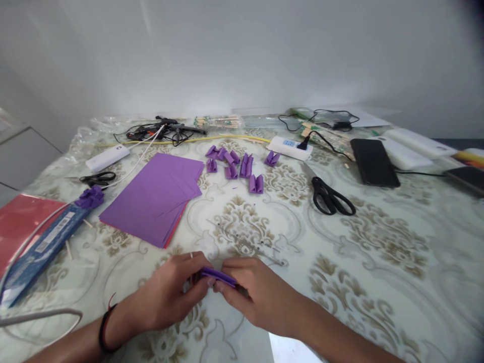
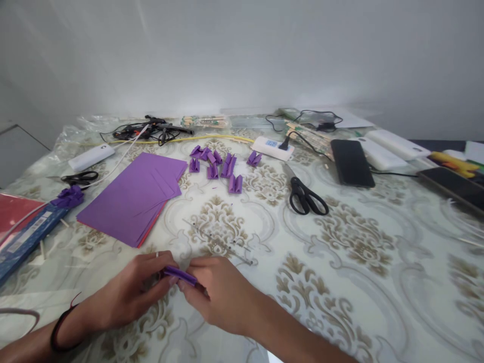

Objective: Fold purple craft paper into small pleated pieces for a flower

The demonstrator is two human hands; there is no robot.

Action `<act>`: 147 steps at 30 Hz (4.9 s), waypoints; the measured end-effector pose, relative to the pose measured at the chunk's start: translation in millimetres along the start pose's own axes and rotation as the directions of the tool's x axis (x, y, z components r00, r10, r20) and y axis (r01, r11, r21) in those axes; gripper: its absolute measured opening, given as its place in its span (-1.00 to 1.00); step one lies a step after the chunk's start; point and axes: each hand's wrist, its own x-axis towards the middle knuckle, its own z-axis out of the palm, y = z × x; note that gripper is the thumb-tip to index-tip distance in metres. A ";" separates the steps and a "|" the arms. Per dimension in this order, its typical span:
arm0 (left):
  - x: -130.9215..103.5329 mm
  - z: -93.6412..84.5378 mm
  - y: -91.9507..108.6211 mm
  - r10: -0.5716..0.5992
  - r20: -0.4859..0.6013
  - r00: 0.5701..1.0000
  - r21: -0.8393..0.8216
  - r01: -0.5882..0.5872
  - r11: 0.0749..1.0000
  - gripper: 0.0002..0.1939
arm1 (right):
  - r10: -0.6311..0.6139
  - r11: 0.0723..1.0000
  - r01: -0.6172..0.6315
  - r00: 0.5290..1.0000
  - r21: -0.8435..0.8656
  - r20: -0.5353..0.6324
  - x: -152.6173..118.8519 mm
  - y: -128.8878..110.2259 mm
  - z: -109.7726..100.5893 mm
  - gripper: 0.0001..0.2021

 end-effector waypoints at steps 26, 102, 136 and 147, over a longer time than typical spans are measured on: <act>0.1 -0.7 0.2 0.012 0.001 1.000 0.000 -0.012 1.000 -0.81 | 0.003 1.000 -0.004 1.000 0.012 0.005 0.3 1.2 -0.1 -0.72; 0.4 -1.0 -0.2 0.034 0.019 0.999 0.022 -0.034 0.999 -0.80 | -0.004 1.000 0.004 1.000 0.028 0.016 -0.1 1.6 0.1 -0.74; 0.2 -2.0 0.0 0.048 0.039 0.998 0.047 -0.050 0.998 -0.82 | -0.009 1.000 0.008 1.000 0.019 0.024 -1.4 2.2 0.0 -0.78; 1.0 -2.9 0.4 0.050 0.039 0.998 0.047 -0.052 0.998 -0.81 | -0.023 1.000 0.023 1.000 0.007 0.016 -0.2 1.4 -0.4 -0.79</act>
